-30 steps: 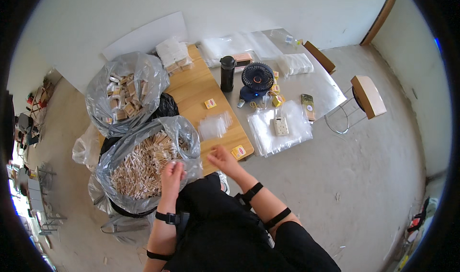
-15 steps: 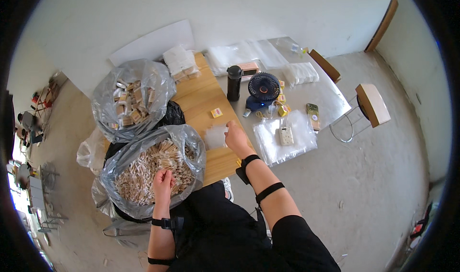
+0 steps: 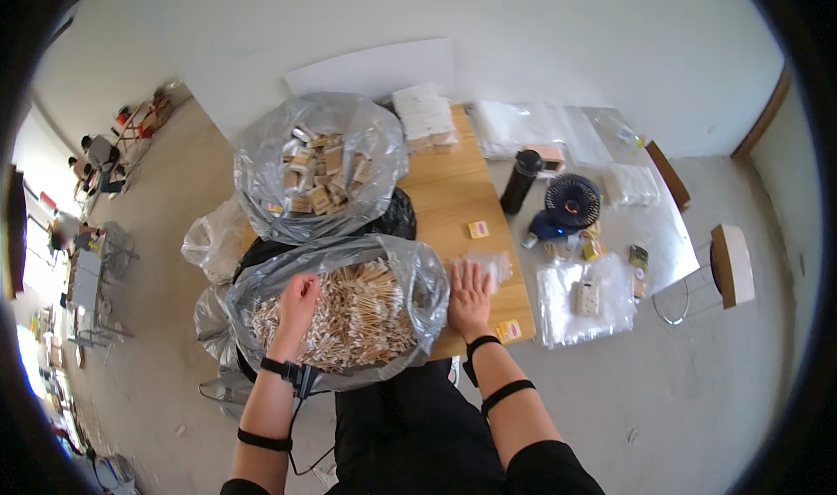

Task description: The recorder is packing cotton swabs into small plastic bags.

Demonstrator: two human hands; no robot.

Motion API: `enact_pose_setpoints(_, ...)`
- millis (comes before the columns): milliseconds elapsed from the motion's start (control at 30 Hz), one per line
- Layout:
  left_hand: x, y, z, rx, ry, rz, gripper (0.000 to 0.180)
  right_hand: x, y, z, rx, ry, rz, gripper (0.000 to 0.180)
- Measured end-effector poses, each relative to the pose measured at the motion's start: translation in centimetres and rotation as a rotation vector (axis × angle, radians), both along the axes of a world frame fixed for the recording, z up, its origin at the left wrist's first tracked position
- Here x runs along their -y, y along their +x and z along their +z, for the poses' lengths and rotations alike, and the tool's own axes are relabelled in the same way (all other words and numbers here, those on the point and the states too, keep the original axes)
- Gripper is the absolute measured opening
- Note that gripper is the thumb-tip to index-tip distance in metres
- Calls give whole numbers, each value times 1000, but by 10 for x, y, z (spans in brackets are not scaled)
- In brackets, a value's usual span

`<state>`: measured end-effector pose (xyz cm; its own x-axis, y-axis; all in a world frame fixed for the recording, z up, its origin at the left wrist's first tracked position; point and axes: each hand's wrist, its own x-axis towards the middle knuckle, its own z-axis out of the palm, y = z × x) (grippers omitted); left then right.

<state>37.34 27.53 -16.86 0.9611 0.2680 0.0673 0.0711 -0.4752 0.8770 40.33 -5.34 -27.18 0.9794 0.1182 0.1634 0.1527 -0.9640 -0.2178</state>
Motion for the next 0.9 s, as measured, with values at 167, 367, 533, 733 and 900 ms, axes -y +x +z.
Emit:
enact_pose_setpoints(167, -44, 79, -18, 97, 186, 29, 16, -5, 0, 3, -16, -19, 5, 55)
enact_pose_setpoints(367, -80, 195, -75, 77, 195, 33, 26, -9, 5, 9, -44, -63, 2, 55)
enact_pose_setpoints(533, -65, 240, -96, -179, -200, 54, 41, -3, 3, 9, -95, 6, -33, 55)
enact_pose_setpoints(733, -54, 234, -77, -209, 104, 42, 31, -1, 1, 9, 38, 24, -35, 53)
enact_pose_setpoints(900, -42, 191, -47, 226, 254, 160, 22, 0, -2, 10, 49, 13, -61, 52)
